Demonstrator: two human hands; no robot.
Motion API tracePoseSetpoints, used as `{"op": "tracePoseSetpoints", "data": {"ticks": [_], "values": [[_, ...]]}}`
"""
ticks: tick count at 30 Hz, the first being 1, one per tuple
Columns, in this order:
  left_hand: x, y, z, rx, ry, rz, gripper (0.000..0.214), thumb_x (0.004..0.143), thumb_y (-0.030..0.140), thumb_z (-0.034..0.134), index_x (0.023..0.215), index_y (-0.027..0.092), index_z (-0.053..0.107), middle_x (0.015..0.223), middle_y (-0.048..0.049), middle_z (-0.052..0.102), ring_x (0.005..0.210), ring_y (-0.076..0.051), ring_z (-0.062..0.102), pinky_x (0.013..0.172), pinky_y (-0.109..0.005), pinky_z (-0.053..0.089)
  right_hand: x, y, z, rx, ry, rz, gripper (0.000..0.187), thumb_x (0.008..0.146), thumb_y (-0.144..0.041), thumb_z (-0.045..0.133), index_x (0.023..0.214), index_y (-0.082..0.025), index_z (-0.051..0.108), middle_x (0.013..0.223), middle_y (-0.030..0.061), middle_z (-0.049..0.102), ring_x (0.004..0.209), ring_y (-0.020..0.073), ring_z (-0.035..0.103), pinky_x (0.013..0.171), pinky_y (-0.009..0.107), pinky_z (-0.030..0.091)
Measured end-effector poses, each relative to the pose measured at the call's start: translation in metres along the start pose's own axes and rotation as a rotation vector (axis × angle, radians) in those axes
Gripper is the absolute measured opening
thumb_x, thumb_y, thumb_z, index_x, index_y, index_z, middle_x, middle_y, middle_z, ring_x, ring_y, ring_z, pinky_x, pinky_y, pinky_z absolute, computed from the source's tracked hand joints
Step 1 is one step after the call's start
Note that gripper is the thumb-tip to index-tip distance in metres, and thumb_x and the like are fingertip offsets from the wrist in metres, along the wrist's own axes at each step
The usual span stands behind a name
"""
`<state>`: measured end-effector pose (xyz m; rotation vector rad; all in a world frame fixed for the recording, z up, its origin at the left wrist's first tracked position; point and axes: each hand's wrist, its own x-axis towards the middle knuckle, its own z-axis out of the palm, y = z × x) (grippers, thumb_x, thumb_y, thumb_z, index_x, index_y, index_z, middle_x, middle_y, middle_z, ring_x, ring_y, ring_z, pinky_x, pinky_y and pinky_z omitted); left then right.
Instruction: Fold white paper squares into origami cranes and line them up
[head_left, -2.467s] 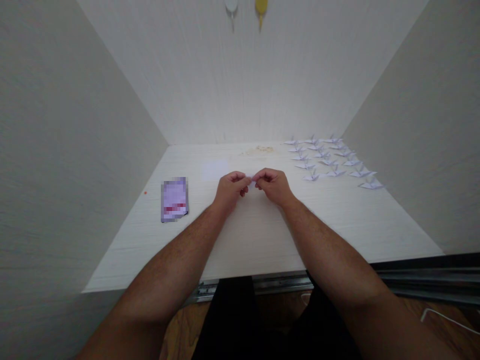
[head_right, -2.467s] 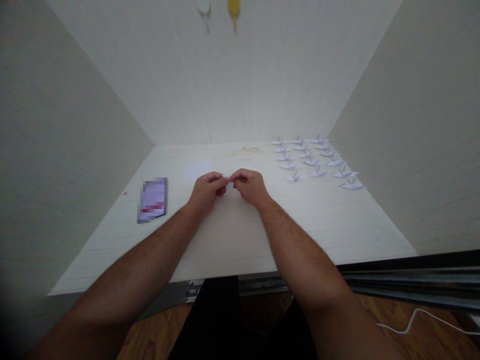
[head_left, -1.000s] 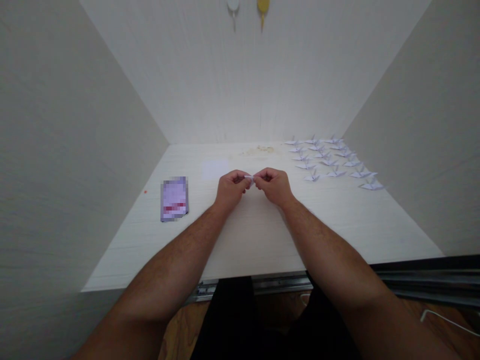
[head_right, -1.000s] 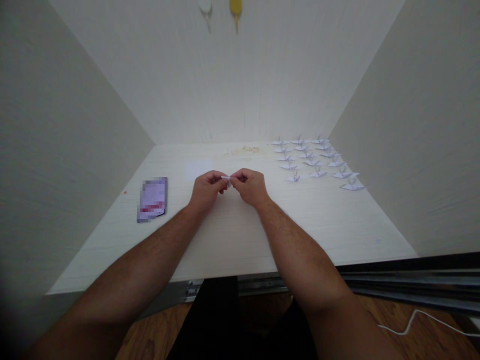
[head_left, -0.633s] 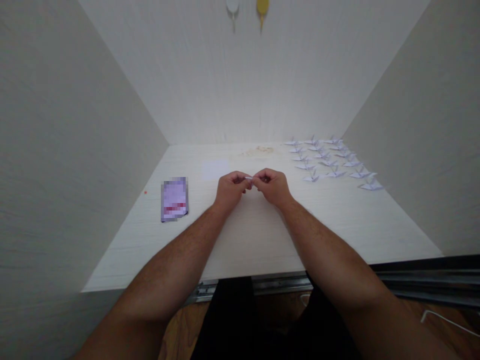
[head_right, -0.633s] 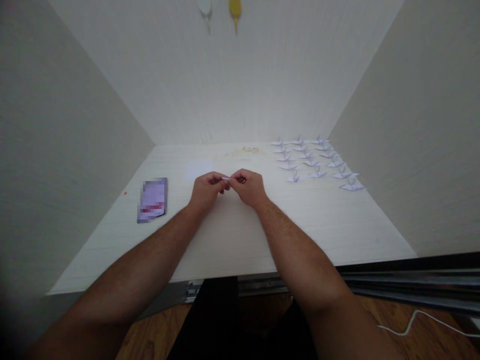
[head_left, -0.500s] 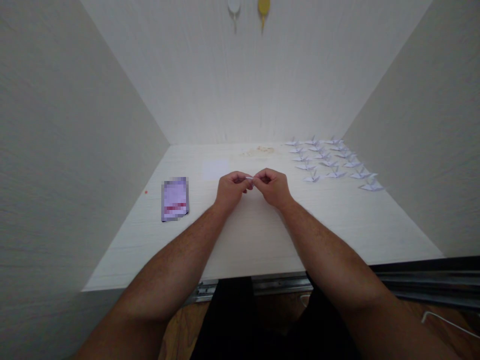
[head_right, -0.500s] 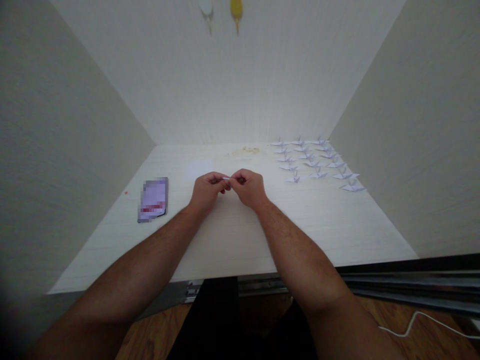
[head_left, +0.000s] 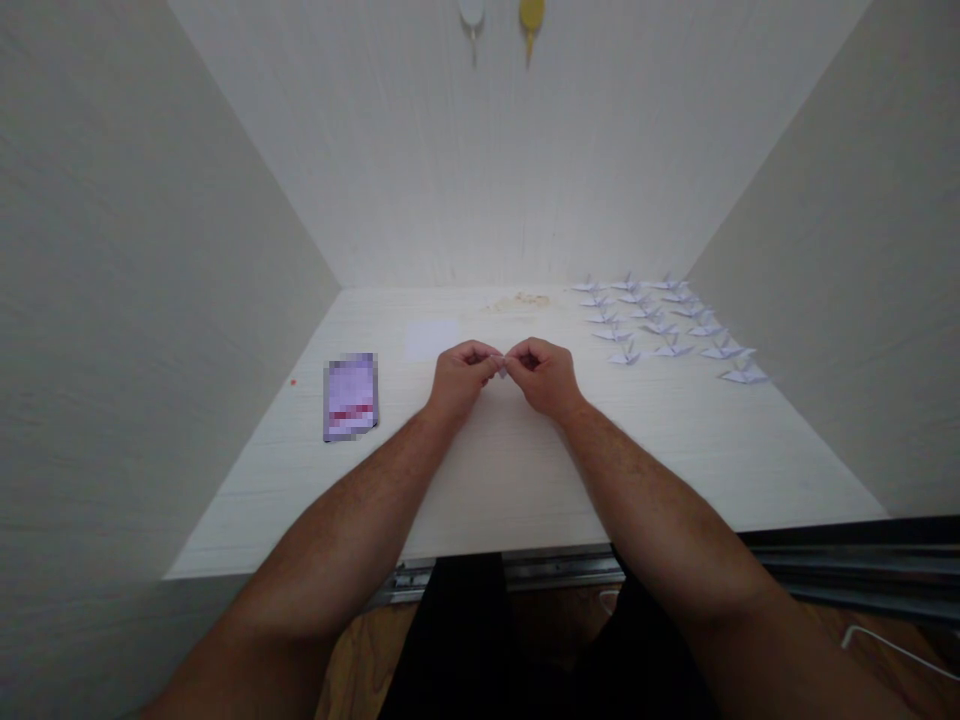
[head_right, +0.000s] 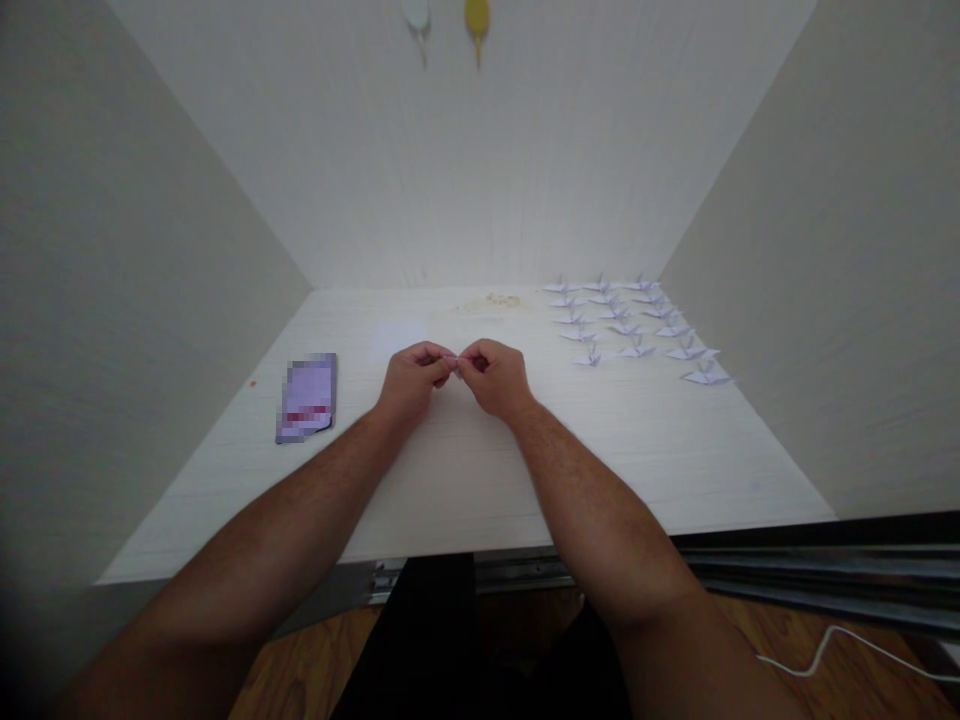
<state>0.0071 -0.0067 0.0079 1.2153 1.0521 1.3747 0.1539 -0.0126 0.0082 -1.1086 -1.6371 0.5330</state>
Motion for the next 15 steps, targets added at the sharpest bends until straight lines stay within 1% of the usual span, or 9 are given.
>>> {"op": "tracePoseSetpoints", "data": {"ticks": [6, 8, 11, 15], "values": [[-0.0002, -0.0006, 0.0006, 0.046, 0.004, 0.007, 0.016, 0.064, 0.029, 0.076, 0.065, 0.017, 0.066, 0.051, 0.0033, 0.055, 0.048, -0.008, 0.043, 0.049, -0.023, 0.033, 0.0016, 0.0024, 0.0002, 0.022, -0.043, 0.075, 0.019, 0.079, -0.034, 0.066, 0.068, -0.018, 0.064, 0.061, -0.0002, 0.063, 0.056, 0.0114, 0.052, 0.055, 0.025, 0.039], [-0.0001, -0.0010, -0.0004, 0.117, 0.002, 0.013, 0.016, 0.066, 0.030, 0.074, 0.067, 0.017, 0.066, 0.054, 0.0024, 0.058, 0.049, -0.008, 0.045, 0.050, -0.024, 0.035, 0.0024, 0.0050, 0.0004, 0.048, -0.062, 0.104, 0.020, 0.079, -0.035, 0.067, 0.069, -0.018, 0.065, 0.060, -0.0002, 0.063, 0.056, 0.0115, 0.052, 0.055, 0.025, 0.039], [0.0003, -0.0007, -0.0022, 0.226, -0.019, 0.065, 0.015, 0.070, 0.030, 0.072, 0.072, 0.017, 0.066, 0.060, 0.0011, 0.062, 0.054, -0.010, 0.050, 0.053, -0.024, 0.038, 0.0030, 0.0072, 0.0003, 0.069, -0.087, 0.143, 0.021, 0.079, -0.037, 0.067, 0.071, -0.017, 0.067, 0.059, -0.0006, 0.062, 0.054, 0.0110, 0.050, 0.054, 0.025, 0.038], [-0.0001, 0.0018, -0.0034, 0.353, -0.033, 0.121, 0.011, 0.071, 0.027, 0.069, 0.072, 0.017, 0.063, 0.063, 0.0014, 0.062, 0.058, -0.011, 0.052, 0.057, -0.025, 0.040, 0.0029, 0.0062, -0.0013, 0.025, -0.097, 0.149, 0.020, 0.078, -0.036, 0.068, 0.070, -0.017, 0.067, 0.061, 0.0005, 0.064, 0.056, 0.0113, 0.052, 0.056, 0.026, 0.039]]}}
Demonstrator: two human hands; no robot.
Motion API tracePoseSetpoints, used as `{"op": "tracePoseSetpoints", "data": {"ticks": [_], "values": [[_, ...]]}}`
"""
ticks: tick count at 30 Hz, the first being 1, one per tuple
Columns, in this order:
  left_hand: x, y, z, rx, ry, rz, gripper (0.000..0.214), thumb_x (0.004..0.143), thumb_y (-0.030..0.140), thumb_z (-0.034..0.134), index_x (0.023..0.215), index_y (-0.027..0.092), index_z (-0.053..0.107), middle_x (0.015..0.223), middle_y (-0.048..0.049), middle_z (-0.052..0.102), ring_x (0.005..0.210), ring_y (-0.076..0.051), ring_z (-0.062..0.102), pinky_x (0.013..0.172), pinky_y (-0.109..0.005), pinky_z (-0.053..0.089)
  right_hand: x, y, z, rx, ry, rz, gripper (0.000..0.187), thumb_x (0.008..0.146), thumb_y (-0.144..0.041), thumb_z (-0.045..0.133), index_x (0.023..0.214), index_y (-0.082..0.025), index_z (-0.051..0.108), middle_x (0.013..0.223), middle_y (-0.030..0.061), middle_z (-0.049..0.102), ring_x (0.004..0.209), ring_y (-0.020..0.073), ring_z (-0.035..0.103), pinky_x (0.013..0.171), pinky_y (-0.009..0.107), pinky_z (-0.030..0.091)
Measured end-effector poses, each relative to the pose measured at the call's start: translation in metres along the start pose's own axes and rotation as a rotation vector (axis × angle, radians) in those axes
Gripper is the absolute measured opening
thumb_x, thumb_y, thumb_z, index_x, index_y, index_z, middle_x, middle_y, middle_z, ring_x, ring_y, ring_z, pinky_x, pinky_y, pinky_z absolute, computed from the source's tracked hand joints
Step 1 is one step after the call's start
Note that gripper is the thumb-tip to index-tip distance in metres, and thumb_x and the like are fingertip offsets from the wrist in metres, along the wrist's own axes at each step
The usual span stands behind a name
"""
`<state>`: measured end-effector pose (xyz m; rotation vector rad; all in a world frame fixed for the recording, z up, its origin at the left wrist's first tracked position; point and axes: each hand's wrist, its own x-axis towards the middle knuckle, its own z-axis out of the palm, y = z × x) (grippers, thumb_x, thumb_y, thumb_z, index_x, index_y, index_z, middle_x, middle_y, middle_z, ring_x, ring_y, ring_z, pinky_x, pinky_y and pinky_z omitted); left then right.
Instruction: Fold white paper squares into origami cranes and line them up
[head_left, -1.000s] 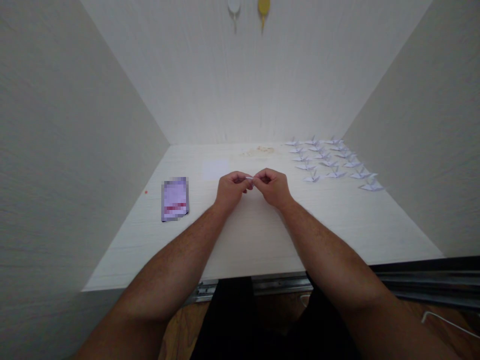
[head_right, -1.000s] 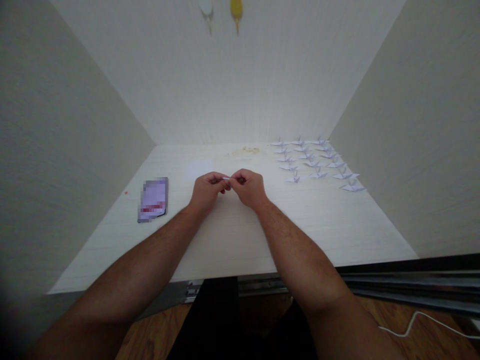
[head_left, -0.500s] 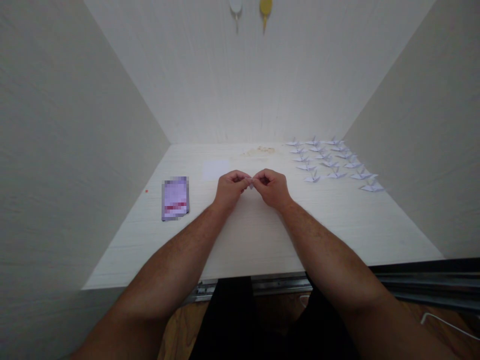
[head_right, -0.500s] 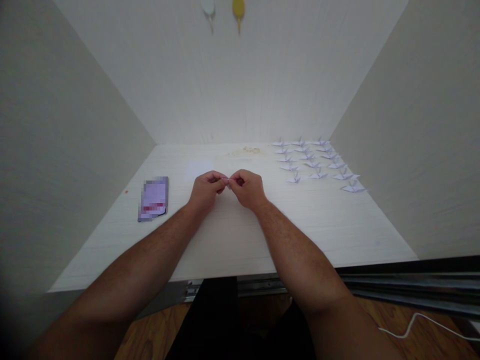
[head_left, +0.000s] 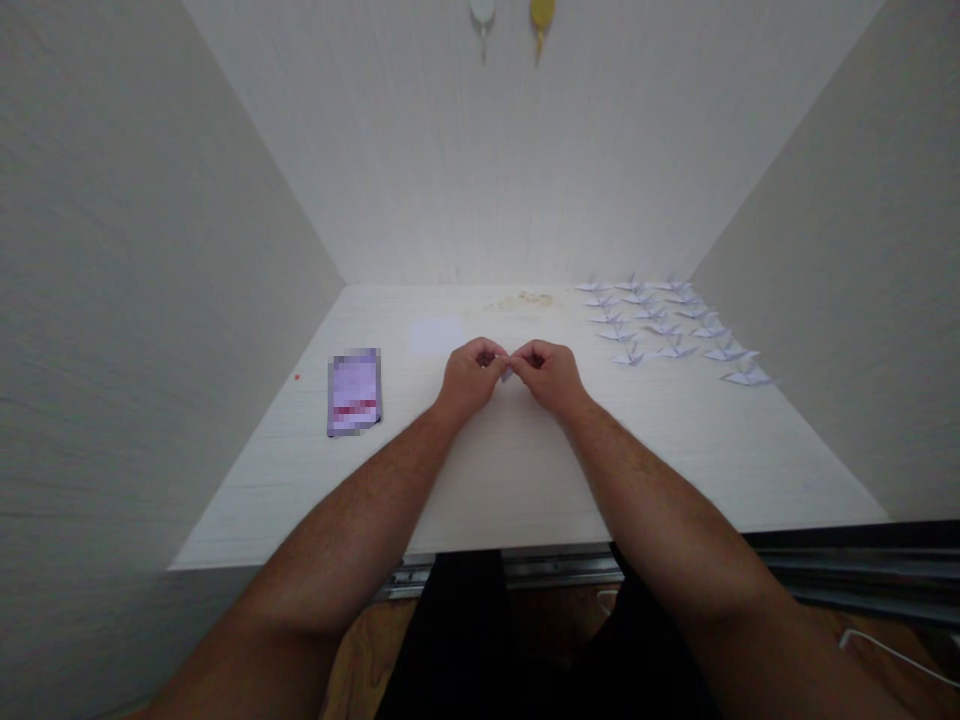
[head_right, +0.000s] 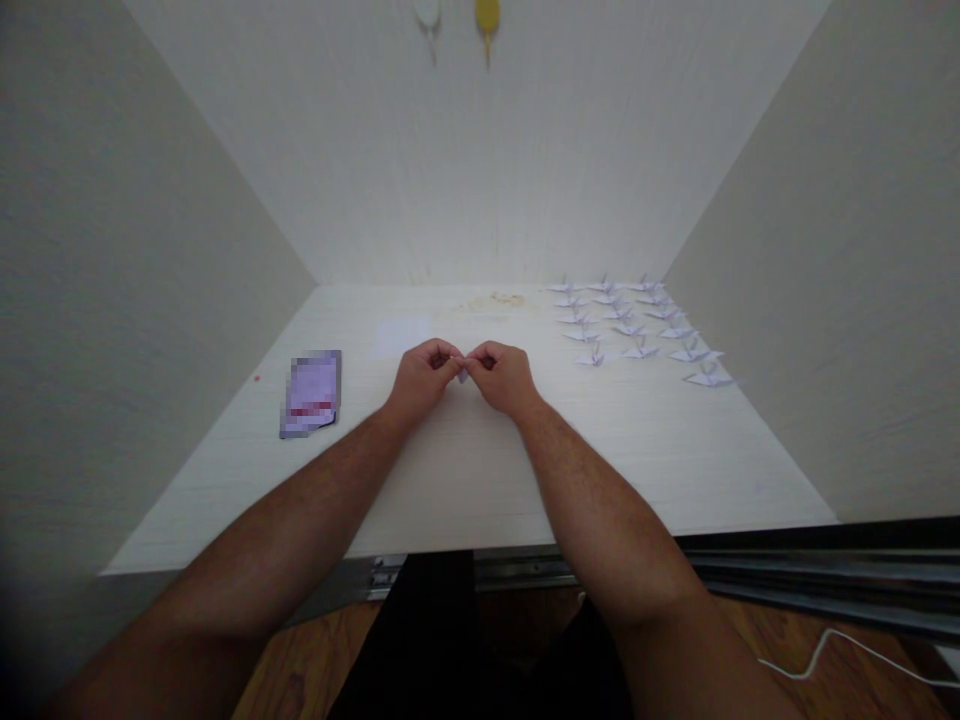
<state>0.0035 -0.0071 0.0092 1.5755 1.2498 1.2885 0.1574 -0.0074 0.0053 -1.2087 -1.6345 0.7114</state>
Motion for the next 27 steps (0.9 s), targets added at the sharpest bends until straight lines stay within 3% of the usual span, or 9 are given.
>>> {"op": "tracePoseSetpoints", "data": {"ticks": [4, 12, 16, 19, 22, 27], "values": [[0.000, 0.001, 0.001, 0.063, 0.023, -0.023, 0.006, 0.069, 0.022, 0.066, 0.067, 0.017, 0.062, 0.058, 0.0032, 0.058, 0.054, -0.010, 0.048, 0.055, -0.025, 0.037, -0.001, -0.003, -0.002, -0.070, -0.019, -0.011, 0.020, 0.077, -0.034, 0.068, 0.067, -0.017, 0.067, 0.060, -0.0001, 0.064, 0.056, 0.0113, 0.052, 0.057, 0.026, 0.039], [0.004, -0.003, 0.012, -0.144, 0.064, -0.084, 0.007, 0.064, 0.021, 0.069, 0.062, 0.017, 0.063, 0.055, 0.0029, 0.057, 0.053, -0.010, 0.046, 0.053, -0.024, 0.034, 0.003, -0.003, -0.002, -0.056, 0.037, -0.003, 0.019, 0.075, -0.031, 0.068, 0.062, -0.018, 0.063, 0.057, -0.0021, 0.060, 0.054, 0.0103, 0.047, 0.056, 0.025, 0.037], [0.005, -0.004, 0.009, -0.187, 0.030, -0.135, 0.014, 0.067, 0.031, 0.072, 0.070, 0.017, 0.069, 0.054, 0.0024, 0.056, 0.051, -0.009, 0.042, 0.050, -0.024, 0.032, 0.006, 0.002, -0.005, 0.081, 0.027, 0.071, 0.018, 0.073, -0.034, 0.068, 0.066, -0.017, 0.066, 0.058, -0.0021, 0.060, 0.054, 0.0104, 0.048, 0.053, 0.025, 0.038], [0.006, -0.004, 0.004, -0.353, -0.018, -0.187, 0.018, 0.071, 0.036, 0.067, 0.071, 0.018, 0.069, 0.058, 0.0007, 0.055, 0.053, -0.010, 0.045, 0.049, -0.024, 0.031, 0.008, 0.003, -0.008, 0.217, 0.043, 0.103, 0.020, 0.072, -0.038, 0.069, 0.072, -0.018, 0.068, 0.058, -0.0033, 0.059, 0.050, 0.0094, 0.047, 0.049, 0.024, 0.038], [0.007, -0.004, 0.001, -0.501, -0.070, -0.267, 0.017, 0.071, 0.035, 0.065, 0.071, 0.018, 0.066, 0.071, -0.0032, 0.062, 0.064, -0.013, 0.055, 0.054, -0.024, 0.037, 0.008, 0.001, -0.009, 0.302, 0.034, 0.090, 0.022, 0.071, -0.039, 0.070, 0.076, -0.018, 0.067, 0.054, -0.0048, 0.056, 0.046, 0.0092, 0.047, 0.045, 0.023, 0.037], [0.007, -0.004, -0.002, -0.455, -0.092, -0.247, 0.011, 0.065, 0.027, 0.071, 0.068, 0.018, 0.064, 0.072, -0.0020, 0.065, 0.068, -0.013, 0.057, 0.059, -0.024, 0.039, 0.008, -0.003, -0.010, 0.353, -0.021, 0.081, 0.022, 0.072, -0.039, 0.070, 0.077, -0.018, 0.066, 0.053, -0.0051, 0.056, 0.047, 0.0088, 0.049, 0.045, 0.022, 0.039]]}}
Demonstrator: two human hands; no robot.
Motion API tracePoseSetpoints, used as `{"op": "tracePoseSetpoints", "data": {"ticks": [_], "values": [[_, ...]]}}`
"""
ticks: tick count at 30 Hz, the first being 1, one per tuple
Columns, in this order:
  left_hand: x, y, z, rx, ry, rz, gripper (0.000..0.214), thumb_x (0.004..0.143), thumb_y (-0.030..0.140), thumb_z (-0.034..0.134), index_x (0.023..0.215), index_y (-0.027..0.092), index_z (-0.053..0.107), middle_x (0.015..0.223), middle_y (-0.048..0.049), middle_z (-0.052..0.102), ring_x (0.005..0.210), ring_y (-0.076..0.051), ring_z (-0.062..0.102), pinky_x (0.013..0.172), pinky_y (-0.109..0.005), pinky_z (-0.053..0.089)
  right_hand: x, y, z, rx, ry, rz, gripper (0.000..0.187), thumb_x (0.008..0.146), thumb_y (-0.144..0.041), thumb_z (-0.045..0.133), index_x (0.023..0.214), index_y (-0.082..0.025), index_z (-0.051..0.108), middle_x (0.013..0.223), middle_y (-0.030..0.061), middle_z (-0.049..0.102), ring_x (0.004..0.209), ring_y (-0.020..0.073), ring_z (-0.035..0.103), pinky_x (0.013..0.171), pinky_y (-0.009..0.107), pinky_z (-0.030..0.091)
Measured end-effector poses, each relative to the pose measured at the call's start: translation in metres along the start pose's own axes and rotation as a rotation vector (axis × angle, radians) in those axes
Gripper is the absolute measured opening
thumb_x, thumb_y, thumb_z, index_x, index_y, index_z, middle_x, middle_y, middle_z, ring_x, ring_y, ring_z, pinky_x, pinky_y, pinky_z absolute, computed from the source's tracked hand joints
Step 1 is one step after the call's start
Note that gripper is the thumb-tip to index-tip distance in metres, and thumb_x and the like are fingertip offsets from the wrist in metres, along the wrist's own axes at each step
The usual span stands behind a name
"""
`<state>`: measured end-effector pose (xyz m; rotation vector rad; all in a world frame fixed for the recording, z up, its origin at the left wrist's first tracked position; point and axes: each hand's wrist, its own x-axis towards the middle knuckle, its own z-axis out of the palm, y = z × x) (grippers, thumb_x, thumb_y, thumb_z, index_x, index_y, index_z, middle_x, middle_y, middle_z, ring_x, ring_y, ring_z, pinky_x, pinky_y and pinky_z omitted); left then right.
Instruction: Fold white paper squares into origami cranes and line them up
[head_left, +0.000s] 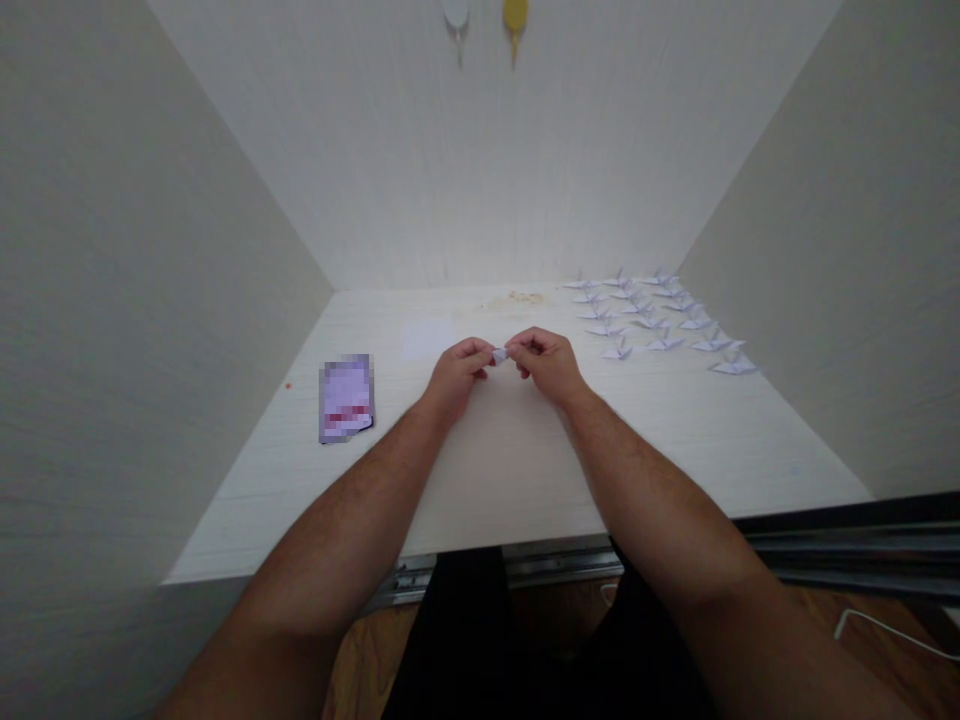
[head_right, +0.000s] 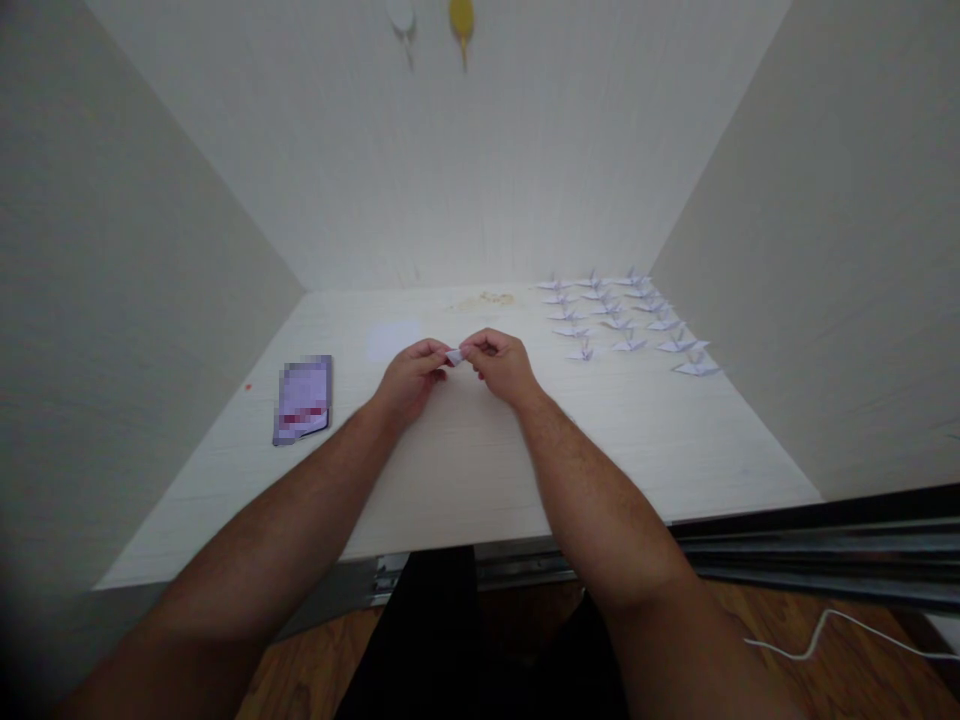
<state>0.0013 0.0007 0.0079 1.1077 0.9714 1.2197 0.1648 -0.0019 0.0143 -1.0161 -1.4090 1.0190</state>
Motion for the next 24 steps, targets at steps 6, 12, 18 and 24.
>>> {"op": "tracePoseSetpoints", "data": {"ticks": [6, 12, 18, 24], "values": [[-0.0026, -0.0013, -0.0017, 0.010, -0.109, 0.021, 0.021, 0.064, 0.027, 0.077, 0.076, 0.018, 0.062, 0.072, -0.0007, 0.066, 0.067, -0.012, 0.058, 0.062, -0.024, 0.041, -0.0013, -0.0009, -0.0002, 0.076, -0.057, 0.003, 0.021, 0.071, -0.036, 0.069, 0.082, -0.019, 0.066, 0.063, -0.0026, 0.064, 0.051, 0.0091, 0.054, 0.045, 0.021, 0.043], [-0.0024, -0.0057, -0.0014, 0.022, -0.080, 0.085, 0.034, 0.060, 0.021, 0.078, 0.091, 0.017, 0.065, 0.075, 0.0010, 0.065, 0.064, -0.009, 0.056, 0.061, -0.023, 0.042, -0.0024, 0.0000, 0.0017, 0.190, -0.114, 0.071, 0.033, 0.070, -0.036, 0.069, 0.100, -0.021, 0.067, 0.074, -0.0022, 0.067, 0.061, 0.0103, 0.060, 0.048, 0.022, 0.050], [-0.0022, -0.0065, -0.0002, -0.025, 0.002, 0.106, 0.027, 0.060, 0.023, 0.078, 0.083, 0.017, 0.064, 0.068, 0.0021, 0.064, 0.061, -0.010, 0.057, 0.061, -0.024, 0.045, -0.0019, 0.0000, 0.0039, 0.235, -0.134, 0.185, 0.031, 0.065, -0.034, 0.074, 0.092, -0.018, 0.068, 0.073, -0.0004, 0.066, 0.062, 0.0119, 0.060, 0.046, 0.022, 0.049], [-0.0028, -0.0068, 0.0007, -0.004, 0.023, 0.120, 0.024, 0.060, 0.024, 0.078, 0.076, 0.018, 0.061, 0.064, 0.0027, 0.061, 0.058, -0.009, 0.055, 0.059, -0.023, 0.044, -0.0022, 0.0001, 0.0039, 0.189, -0.122, 0.187, 0.028, 0.064, -0.037, 0.076, 0.079, -0.017, 0.065, 0.060, -0.0026, 0.062, 0.053, 0.0095, 0.054, 0.044, 0.021, 0.045]]}}
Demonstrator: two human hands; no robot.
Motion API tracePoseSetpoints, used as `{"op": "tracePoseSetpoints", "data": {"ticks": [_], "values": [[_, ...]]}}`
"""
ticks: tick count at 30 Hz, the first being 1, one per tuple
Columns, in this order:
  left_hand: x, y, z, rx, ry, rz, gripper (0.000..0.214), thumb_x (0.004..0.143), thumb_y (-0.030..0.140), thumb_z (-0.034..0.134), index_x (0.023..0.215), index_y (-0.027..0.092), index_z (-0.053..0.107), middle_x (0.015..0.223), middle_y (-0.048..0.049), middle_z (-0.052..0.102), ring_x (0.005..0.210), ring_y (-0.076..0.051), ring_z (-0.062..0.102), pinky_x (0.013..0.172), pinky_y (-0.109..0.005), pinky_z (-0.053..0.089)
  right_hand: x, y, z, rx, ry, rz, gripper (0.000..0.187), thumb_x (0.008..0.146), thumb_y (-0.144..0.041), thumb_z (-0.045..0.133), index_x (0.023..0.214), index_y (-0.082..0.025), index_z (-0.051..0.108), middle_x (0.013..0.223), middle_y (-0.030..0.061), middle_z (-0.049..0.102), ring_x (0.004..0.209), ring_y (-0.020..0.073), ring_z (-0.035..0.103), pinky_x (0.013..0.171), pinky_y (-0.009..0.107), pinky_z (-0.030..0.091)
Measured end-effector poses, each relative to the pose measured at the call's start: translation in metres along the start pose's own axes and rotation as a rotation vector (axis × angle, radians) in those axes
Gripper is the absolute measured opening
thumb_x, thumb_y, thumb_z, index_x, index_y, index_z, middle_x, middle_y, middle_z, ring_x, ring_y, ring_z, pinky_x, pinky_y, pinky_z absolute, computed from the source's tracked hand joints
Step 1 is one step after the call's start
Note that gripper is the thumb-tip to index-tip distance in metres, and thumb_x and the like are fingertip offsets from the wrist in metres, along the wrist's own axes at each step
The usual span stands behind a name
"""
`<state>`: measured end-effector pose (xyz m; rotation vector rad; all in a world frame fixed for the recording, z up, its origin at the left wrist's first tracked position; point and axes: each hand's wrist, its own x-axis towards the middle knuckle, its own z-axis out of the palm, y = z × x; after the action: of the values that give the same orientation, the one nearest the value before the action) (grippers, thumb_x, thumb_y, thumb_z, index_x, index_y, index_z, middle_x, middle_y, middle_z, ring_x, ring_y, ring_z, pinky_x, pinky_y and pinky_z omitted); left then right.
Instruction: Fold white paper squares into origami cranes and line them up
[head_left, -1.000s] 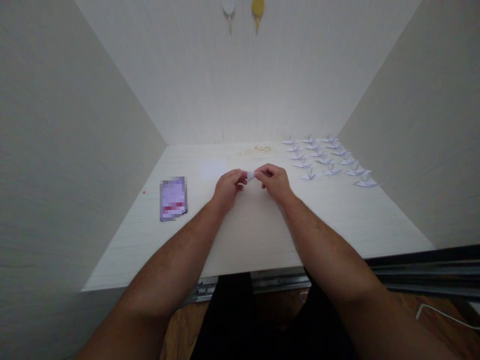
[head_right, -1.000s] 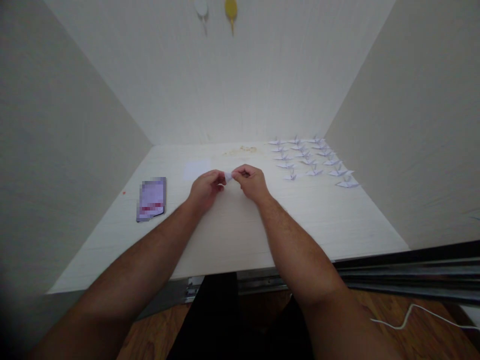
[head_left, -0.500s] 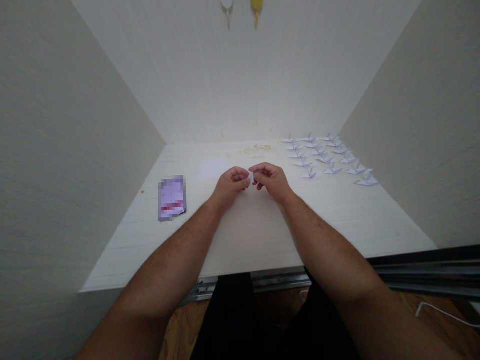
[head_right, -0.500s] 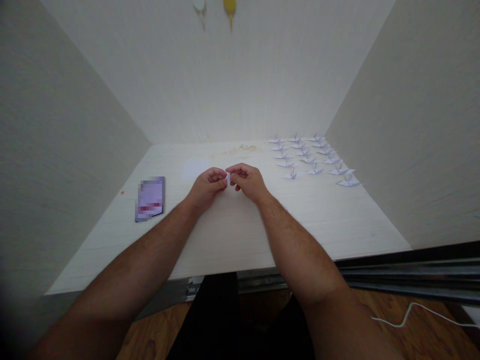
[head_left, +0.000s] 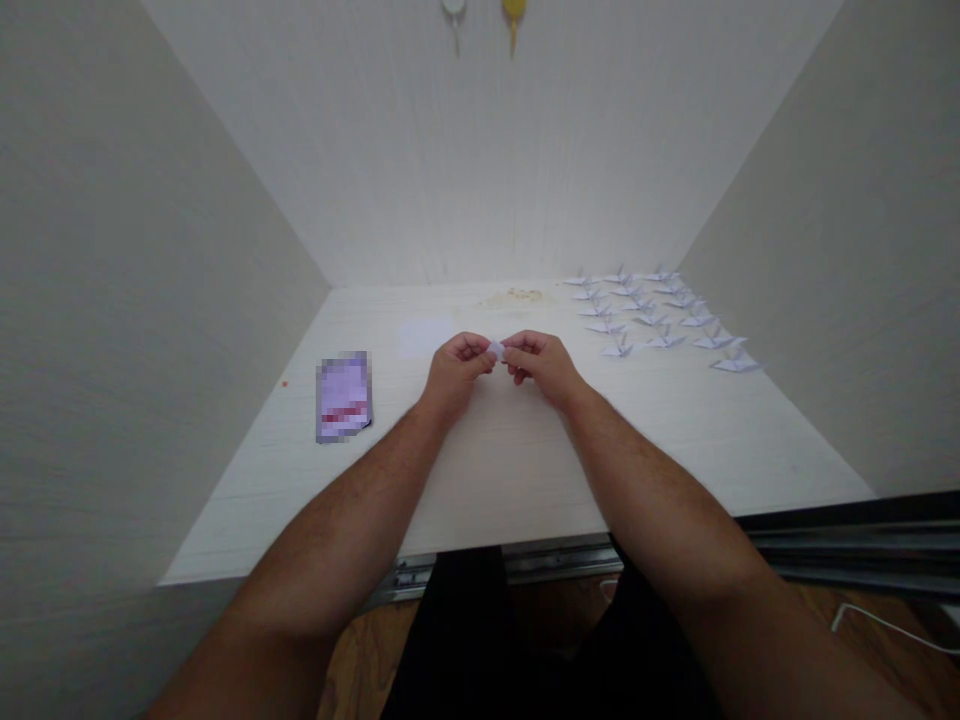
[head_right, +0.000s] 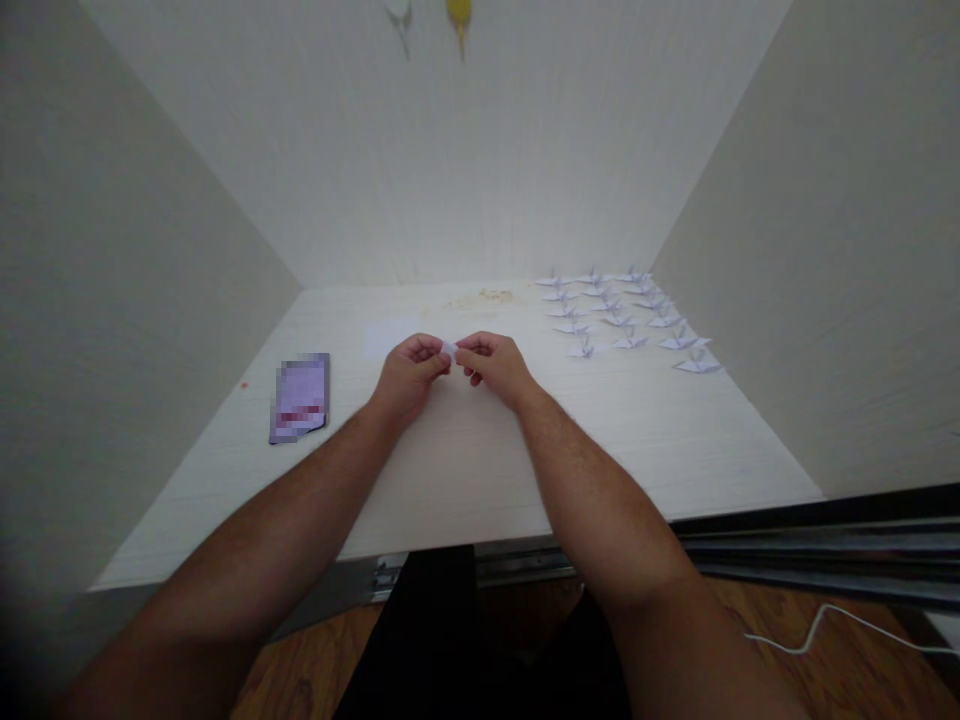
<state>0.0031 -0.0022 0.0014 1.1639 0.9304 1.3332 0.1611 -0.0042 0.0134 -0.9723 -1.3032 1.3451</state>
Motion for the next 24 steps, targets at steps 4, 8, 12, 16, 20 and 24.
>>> {"op": "tracePoseSetpoints", "data": {"ticks": [4, 8, 12, 16, 20, 24], "values": [[-0.0001, -0.0013, 0.0001, 0.063, -0.001, 0.018, 0.022, 0.061, 0.025, 0.078, 0.074, 0.017, 0.061, 0.062, 0.0021, 0.062, 0.057, -0.009, 0.055, 0.059, -0.023, 0.044, 0.0007, 0.0011, -0.0006, -0.012, 0.033, -0.057, 0.029, 0.063, -0.037, 0.077, 0.078, -0.020, 0.059, 0.056, -0.0059, 0.058, 0.048, 0.0085, 0.051, 0.043, 0.021, 0.042], [-0.0021, 0.0011, 0.0012, 0.062, -0.005, 0.013, 0.021, 0.062, 0.026, 0.078, 0.074, 0.018, 0.062, 0.060, 0.0019, 0.062, 0.055, -0.010, 0.055, 0.056, -0.023, 0.043, 0.0008, 0.0003, -0.0002, -0.042, 0.063, -0.095, 0.027, 0.065, -0.036, 0.075, 0.077, -0.020, 0.056, 0.056, -0.0064, 0.056, 0.047, 0.0083, 0.049, 0.044, 0.022, 0.041], [-0.0031, 0.0035, 0.0019, -0.001, -0.043, -0.010, 0.021, 0.065, 0.030, 0.078, 0.075, 0.017, 0.065, 0.058, 0.0002, 0.064, 0.054, -0.011, 0.057, 0.054, -0.024, 0.043, 0.0010, -0.0008, 0.0003, -0.106, 0.112, -0.127, 0.027, 0.068, -0.036, 0.073, 0.084, -0.019, 0.061, 0.062, -0.0045, 0.061, 0.047, 0.0076, 0.049, 0.043, 0.022, 0.041], [-0.0023, 0.0036, 0.0020, -0.006, 0.003, 0.014, 0.020, 0.068, 0.034, 0.077, 0.073, 0.016, 0.070, 0.064, -0.0036, 0.068, 0.060, -0.013, 0.060, 0.060, -0.027, 0.048, 0.0018, 0.0001, 0.0011, -0.127, 0.168, -0.129, 0.026, 0.067, -0.035, 0.072, 0.086, -0.019, 0.062, 0.061, -0.0048, 0.061, 0.046, 0.0076, 0.049, 0.042, 0.021, 0.040], [-0.0031, 0.0029, 0.0021, 0.093, 0.047, 0.070, 0.020, 0.067, 0.033, 0.077, 0.078, 0.015, 0.074, 0.082, -0.0068, 0.074, 0.067, -0.014, 0.064, 0.066, -0.030, 0.052, 0.0012, -0.0004, 0.0017, -0.089, 0.124, -0.091, 0.019, 0.068, -0.030, 0.070, 0.080, -0.018, 0.063, 0.057, -0.0026, 0.062, 0.049, 0.0103, 0.055, 0.046, 0.023, 0.045], [-0.0051, 0.0034, 0.0028, 0.183, 0.047, 0.091, 0.021, 0.065, 0.026, 0.079, 0.081, 0.015, 0.071, 0.071, -0.0030, 0.070, 0.063, -0.014, 0.065, 0.062, -0.028, 0.051, 0.0008, -0.0008, 0.0010, -0.050, 0.101, -0.083, 0.018, 0.067, -0.027, 0.068, 0.082, -0.017, 0.069, 0.059, -0.0004, 0.066, 0.053, 0.0120, 0.059, 0.048, 0.024, 0.048]]}}
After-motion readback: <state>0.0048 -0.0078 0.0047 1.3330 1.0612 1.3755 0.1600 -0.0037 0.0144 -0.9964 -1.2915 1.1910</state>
